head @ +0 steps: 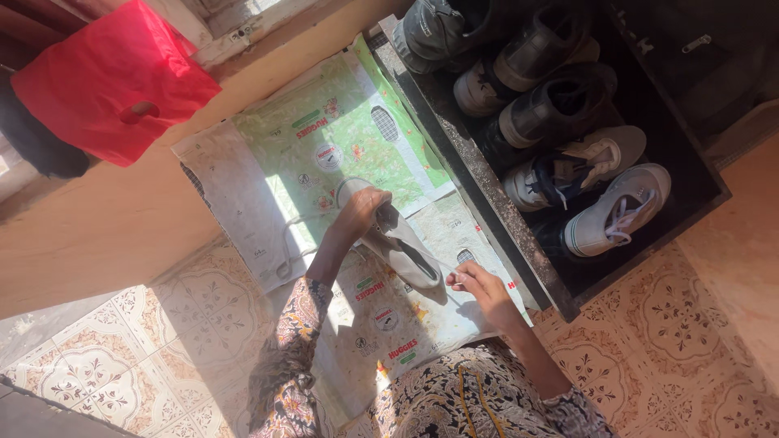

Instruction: The person unlaces a black shoe and then a white shoe, removing the laces completely. They then re-lace both shoes by threading the laces through the eyelets and tying them. The shoes are placed on a patterned mat on the floor.

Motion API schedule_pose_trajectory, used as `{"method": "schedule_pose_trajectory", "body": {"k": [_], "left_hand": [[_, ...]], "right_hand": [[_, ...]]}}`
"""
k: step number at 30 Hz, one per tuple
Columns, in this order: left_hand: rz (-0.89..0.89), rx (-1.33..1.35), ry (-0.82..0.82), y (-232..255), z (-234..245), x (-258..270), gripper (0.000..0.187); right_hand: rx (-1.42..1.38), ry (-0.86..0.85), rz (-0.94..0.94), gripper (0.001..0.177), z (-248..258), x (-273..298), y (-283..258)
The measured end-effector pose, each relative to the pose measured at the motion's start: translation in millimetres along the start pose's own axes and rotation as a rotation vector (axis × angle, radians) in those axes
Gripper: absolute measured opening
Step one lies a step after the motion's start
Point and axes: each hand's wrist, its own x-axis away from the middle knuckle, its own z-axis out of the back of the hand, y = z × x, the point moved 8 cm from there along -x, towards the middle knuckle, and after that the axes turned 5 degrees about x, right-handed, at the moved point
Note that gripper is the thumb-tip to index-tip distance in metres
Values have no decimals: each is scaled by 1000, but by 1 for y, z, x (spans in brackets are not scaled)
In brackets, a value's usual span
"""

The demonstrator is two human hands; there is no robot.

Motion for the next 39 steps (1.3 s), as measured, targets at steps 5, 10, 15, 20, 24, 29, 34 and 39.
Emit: {"method": "schedule_pose_trajectory", "body": {"k": [5,10,15,20,24,29,34,39], "left_hand": [[-301,-443,542,67,14,76,20],[-107,-627,588,60,-16,142,36],[-133,-813,517,38,-30,148,30],[-119,-768,418,13,-36,147,27],[-98,-753,387,4,-34,144,21],[-124,-741,418,8,-32,140,43],[-86,-603,470,15,-26,140,15],[-7,-326,710,30,-1,151,11]], "right_hand": [[-99,289,69,28,62,30,-20],[241,438,152,35,38,33,-45],[681,438,685,35,-24,45,-83],[457,106,544,40,-83,-18,-27],[324,245,283,46,-89,-83,18],[-1,320,112,31,-85,-121,58],[-250,241,53,23,-95,-146,82],[-283,138,-4,21,-103,-168,88]]}}
